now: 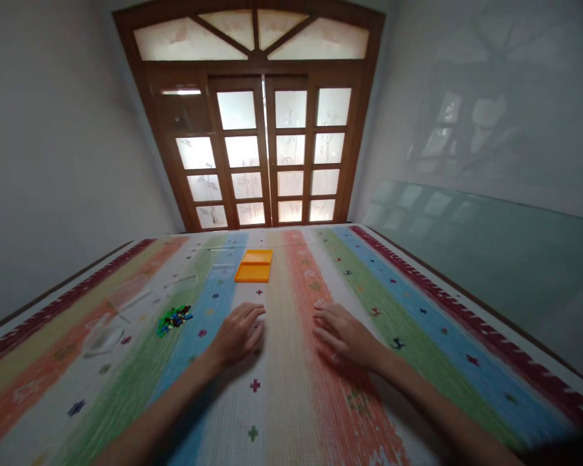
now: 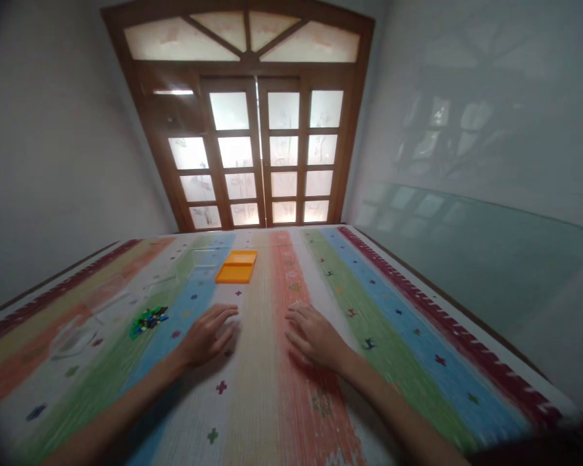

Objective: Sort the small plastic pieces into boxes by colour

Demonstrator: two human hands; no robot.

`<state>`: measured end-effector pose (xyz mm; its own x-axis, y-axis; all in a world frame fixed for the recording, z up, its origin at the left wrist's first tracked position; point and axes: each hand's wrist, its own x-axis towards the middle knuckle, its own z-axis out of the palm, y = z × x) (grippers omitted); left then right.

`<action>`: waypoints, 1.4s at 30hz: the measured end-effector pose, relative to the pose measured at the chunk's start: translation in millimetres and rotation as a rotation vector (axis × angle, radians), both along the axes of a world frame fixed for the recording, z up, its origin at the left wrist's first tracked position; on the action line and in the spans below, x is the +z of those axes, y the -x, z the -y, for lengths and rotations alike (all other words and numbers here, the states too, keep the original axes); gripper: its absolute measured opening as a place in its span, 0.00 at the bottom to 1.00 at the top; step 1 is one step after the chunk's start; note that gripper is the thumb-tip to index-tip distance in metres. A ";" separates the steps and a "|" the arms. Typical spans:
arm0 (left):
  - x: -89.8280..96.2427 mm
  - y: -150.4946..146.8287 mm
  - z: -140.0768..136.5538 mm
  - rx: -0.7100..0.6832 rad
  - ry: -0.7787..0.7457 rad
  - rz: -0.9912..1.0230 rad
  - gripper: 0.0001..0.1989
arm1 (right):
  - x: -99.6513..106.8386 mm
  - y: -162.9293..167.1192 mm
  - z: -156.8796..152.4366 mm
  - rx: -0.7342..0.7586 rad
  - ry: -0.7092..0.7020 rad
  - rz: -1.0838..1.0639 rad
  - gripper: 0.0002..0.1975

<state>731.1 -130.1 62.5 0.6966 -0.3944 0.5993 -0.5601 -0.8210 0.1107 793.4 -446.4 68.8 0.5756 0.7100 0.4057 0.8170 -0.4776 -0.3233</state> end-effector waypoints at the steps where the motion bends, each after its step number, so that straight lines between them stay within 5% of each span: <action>1: -7.0 -2.6 0.4 -0.007 -0.018 -0.021 0.15 | -3.0 -2.6 -3.1 0.002 0.046 0.024 0.18; 7: -32.7 -4.1 -11.3 0.081 -0.102 -0.155 0.27 | -18.5 -17.2 -19.3 0.005 0.175 0.021 0.21; 14: -33.2 5.4 -14.1 0.030 -0.152 -0.273 0.34 | -24.3 -1.5 -28.8 -0.002 0.205 -0.050 0.27; 21: -34.8 9.4 -7.6 -0.071 -0.136 -0.351 0.33 | -21.4 4.9 -28.2 0.013 0.218 -0.044 0.29; 42: -36.5 9.9 -6.3 -0.066 -0.129 -0.394 0.29 | -34.0 -2.7 -30.3 0.014 0.289 -0.083 0.31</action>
